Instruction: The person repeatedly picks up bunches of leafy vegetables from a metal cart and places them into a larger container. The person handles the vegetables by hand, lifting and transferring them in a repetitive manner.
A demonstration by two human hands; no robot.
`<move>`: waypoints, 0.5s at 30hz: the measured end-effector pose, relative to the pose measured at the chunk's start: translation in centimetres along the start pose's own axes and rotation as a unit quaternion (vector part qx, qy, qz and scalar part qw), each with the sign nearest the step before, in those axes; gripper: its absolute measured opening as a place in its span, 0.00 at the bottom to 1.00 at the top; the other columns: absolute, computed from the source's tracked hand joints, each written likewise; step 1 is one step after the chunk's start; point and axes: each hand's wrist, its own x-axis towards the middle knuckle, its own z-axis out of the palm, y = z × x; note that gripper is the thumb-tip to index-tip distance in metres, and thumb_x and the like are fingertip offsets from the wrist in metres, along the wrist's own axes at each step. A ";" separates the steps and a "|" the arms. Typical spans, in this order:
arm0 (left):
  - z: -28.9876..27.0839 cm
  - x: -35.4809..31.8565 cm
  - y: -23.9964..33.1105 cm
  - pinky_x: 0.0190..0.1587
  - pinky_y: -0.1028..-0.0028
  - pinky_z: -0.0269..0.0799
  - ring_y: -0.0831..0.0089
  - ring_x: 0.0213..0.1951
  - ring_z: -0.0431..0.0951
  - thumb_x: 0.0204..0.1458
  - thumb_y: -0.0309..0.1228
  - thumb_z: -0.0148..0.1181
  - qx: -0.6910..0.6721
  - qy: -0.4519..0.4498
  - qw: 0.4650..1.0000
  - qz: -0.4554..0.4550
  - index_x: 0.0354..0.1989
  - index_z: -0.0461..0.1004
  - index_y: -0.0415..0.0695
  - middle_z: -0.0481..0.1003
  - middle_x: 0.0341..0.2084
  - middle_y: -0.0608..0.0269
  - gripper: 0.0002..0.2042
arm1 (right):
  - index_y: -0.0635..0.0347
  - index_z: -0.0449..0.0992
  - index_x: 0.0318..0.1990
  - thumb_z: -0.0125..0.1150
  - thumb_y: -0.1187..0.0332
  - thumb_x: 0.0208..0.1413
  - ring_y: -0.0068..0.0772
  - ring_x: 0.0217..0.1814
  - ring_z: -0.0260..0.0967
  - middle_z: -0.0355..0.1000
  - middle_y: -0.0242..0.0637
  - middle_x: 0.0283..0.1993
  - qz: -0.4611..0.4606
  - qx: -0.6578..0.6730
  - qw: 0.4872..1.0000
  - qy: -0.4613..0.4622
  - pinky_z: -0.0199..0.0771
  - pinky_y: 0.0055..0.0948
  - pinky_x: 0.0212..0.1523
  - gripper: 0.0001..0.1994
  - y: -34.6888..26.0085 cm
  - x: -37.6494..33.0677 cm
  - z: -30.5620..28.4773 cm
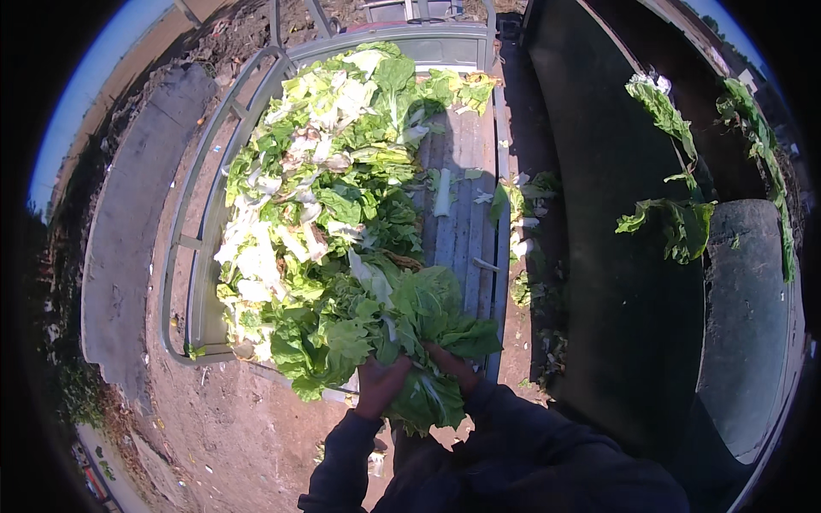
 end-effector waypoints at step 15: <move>43.9 2.4 53.5 0.41 0.71 0.73 0.71 0.34 0.77 0.52 0.38 0.66 0.193 -0.159 0.800 0.545 0.45 0.75 0.33 0.78 0.35 0.59 0.20 | 0.62 0.60 0.67 0.54 0.39 0.60 0.39 0.53 0.73 0.70 0.46 0.58 -0.458 -0.106 0.832 0.296 0.75 0.39 0.52 0.39 -62.0 -20.8 -15.4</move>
